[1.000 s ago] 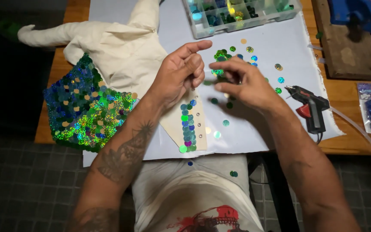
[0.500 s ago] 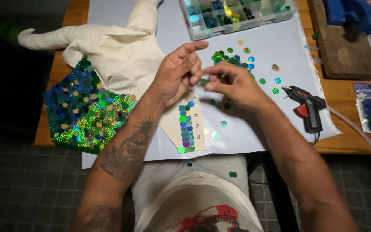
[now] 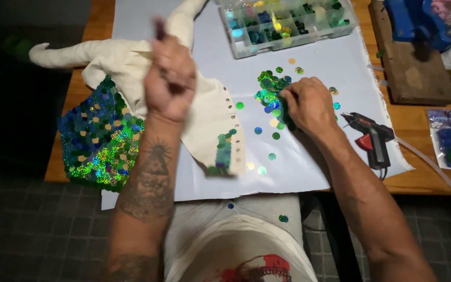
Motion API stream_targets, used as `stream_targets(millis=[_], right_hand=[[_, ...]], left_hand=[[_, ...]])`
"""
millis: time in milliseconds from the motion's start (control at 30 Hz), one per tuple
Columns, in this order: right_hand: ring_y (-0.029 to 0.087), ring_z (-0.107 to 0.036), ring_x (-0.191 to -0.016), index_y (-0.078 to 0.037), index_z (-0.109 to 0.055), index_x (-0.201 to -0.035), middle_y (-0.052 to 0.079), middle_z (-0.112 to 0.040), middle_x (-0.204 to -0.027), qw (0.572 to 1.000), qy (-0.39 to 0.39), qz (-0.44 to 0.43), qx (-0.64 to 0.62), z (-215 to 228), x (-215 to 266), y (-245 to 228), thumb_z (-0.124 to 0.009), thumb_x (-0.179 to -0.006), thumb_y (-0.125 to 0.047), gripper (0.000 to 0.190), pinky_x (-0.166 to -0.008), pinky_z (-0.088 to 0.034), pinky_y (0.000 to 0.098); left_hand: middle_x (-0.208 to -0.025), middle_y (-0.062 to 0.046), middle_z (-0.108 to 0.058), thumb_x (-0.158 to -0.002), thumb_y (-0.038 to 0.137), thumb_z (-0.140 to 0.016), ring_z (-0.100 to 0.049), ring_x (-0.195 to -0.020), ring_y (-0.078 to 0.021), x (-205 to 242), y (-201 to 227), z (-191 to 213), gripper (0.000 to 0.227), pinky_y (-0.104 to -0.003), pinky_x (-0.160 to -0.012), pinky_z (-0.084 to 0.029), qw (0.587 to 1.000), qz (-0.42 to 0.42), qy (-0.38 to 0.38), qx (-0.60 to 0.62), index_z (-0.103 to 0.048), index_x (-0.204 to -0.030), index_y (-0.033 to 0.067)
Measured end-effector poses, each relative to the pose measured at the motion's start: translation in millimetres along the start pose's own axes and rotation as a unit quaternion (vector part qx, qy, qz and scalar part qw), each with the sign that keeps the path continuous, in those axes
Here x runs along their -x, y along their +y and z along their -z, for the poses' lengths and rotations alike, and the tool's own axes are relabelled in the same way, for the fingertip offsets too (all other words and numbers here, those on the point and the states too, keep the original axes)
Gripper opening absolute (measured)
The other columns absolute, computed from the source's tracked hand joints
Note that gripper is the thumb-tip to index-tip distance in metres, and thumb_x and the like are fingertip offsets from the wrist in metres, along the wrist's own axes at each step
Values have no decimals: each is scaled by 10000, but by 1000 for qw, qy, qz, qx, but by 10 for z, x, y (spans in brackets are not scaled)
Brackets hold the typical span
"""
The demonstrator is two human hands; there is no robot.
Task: Glue sequins onto a fabric garment using a hot glue gun
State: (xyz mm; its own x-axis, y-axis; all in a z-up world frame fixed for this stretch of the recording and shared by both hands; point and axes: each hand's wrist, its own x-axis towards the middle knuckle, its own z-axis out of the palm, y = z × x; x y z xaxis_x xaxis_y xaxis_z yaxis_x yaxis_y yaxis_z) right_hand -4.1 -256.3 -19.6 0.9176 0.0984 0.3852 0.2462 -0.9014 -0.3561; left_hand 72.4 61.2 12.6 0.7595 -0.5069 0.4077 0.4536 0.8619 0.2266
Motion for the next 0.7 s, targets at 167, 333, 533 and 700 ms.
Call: stream_targets(millis=[167,333,533,700], right_hand=[[340,-562,-756,-83,-697,-772,79,-594,-738,989,38,48,136,-59,53,140,-693,-1033,-277,326,-583,-411,488],[354,-563,-1026,-2,-693,-1238,167,-621,-1089,986,84,116,-86,176,30,-500,-694,-961,-82,288,-890,-465,457],[347,-495,-1342,-24,-368,-1518,198,-519,-1486,931,-125,193,-283,258,6,-1340,-735,-911,-225,737,-1152,-321,454],[273,-609,-1177,-32,-498,-1392,155,-631,-1300,913,-142,159,-347,85,2,-1425,-692,-899,-145,542,-1050,-432,378]], left_hand=[[-860,42,-489,-1155,192,-563,-332,-646,-49,-43,203,-207,349,-222,-556,-315,986,-148,-37,-67,-574,-1495,115],[-812,29,-520,-1061,202,-681,-415,-622,-76,37,-105,-577,257,-230,-538,-342,968,-131,46,-210,-583,-1270,88],[-857,-11,-445,-1129,194,-552,-320,-586,-69,79,-346,-829,214,-201,-405,-243,978,-77,16,-194,-563,-1300,67],[-876,1,-430,-1126,232,-554,-241,-538,-25,20,-227,-940,231,-176,-375,-146,979,-53,27,-197,-555,-1300,80]])
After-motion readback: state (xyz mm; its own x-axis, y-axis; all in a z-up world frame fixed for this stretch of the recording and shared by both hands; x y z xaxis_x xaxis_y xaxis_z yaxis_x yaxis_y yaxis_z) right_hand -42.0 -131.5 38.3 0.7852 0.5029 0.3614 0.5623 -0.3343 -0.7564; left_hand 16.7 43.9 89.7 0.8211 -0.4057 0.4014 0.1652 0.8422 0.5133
